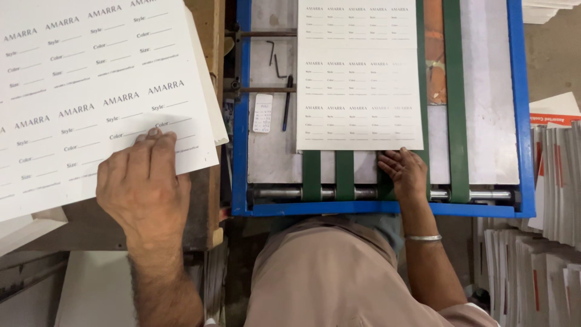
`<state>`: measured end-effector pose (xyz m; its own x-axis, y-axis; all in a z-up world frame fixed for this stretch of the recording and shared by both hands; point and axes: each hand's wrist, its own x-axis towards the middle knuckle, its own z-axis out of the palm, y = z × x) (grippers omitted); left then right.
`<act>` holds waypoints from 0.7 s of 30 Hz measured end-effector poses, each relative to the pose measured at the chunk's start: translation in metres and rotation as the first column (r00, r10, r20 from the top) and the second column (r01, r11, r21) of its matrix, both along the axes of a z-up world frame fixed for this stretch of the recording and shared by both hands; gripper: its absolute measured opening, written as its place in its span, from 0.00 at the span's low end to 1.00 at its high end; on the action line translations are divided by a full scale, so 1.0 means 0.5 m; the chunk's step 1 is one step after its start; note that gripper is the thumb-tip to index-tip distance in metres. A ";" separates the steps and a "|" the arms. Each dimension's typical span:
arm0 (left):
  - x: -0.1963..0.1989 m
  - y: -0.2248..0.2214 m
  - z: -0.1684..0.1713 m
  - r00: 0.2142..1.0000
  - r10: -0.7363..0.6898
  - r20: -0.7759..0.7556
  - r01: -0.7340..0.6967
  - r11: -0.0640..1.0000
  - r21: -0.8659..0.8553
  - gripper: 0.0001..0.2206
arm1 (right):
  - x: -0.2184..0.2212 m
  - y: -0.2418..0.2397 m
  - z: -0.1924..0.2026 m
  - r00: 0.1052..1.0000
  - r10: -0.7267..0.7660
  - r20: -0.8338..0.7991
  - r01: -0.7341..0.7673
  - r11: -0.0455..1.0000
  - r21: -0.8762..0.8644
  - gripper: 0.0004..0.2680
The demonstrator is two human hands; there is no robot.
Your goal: The person picks up printed sheets from a stack, fans through them, and places them onto the intake of a conveyor belt system.
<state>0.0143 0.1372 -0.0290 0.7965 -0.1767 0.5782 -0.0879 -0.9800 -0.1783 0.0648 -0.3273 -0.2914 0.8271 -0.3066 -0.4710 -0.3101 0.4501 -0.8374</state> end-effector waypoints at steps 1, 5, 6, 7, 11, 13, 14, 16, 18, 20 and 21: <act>0.000 -0.004 0.004 1.000 0.000 -0.010 0.000 1.000 0.003 0.09 | -0.006 -0.001 0.002 1.000 0.001 0.000 -0.001 1.000 -0.020 0.15; -0.001 -0.014 0.033 0.999 -0.007 -0.051 0.010 0.998 0.058 0.13 | -0.031 0.009 0.017 1.000 0.020 0.000 -0.020 0.998 -0.053 0.16; 0.001 -0.013 0.043 0.998 -0.015 -0.061 0.020 0.997 0.080 0.15 | -0.035 0.018 0.025 0.999 0.041 -0.009 -0.041 0.998 -0.057 0.16; 0.000 -0.008 0.055 0.994 -0.022 -0.111 0.030 0.997 0.076 0.16 | -0.038 0.032 0.036 0.998 0.061 -0.017 -0.062 0.996 -0.061 0.16; -0.001 0.031 0.100 0.970 -0.146 -0.192 0.120 0.982 -0.143 0.14 | -0.036 0.101 0.118 0.965 0.250 0.080 -0.252 0.967 0.020 0.16; 0.006 0.033 0.101 0.973 -0.174 -0.150 0.132 0.958 -0.254 0.13 | -0.029 0.150 0.177 0.901 0.405 0.152 -0.412 0.911 0.012 0.16; 0.007 0.018 0.094 0.980 -0.151 -0.126 0.113 0.957 -0.268 0.15 | -0.028 0.173 0.211 0.859 0.478 0.184 -0.487 0.873 0.002 0.17; 0.000 -0.032 0.073 0.980 -0.151 -0.129 0.124 0.972 -0.198 0.17 | -0.038 0.221 0.274 0.662 0.608 0.438 -0.678 0.735 0.004 0.17; -0.014 -0.124 0.039 0.938 -0.233 -0.258 0.211 0.971 -0.108 0.21 | -0.050 0.266 0.324 0.496 0.650 0.575 -0.784 0.621 -0.025 0.18; -0.020 -0.218 0.016 0.884 -0.350 -0.310 0.334 0.937 -0.108 0.22 | -0.070 0.298 0.355 0.419 0.664 0.619 -0.827 0.561 -0.043 0.19; -0.018 -0.249 0.013 0.873 -0.410 -0.264 0.397 0.912 -0.102 0.21 | -0.073 0.307 0.360 0.573 0.606 0.552 -0.763 0.640 0.091 0.17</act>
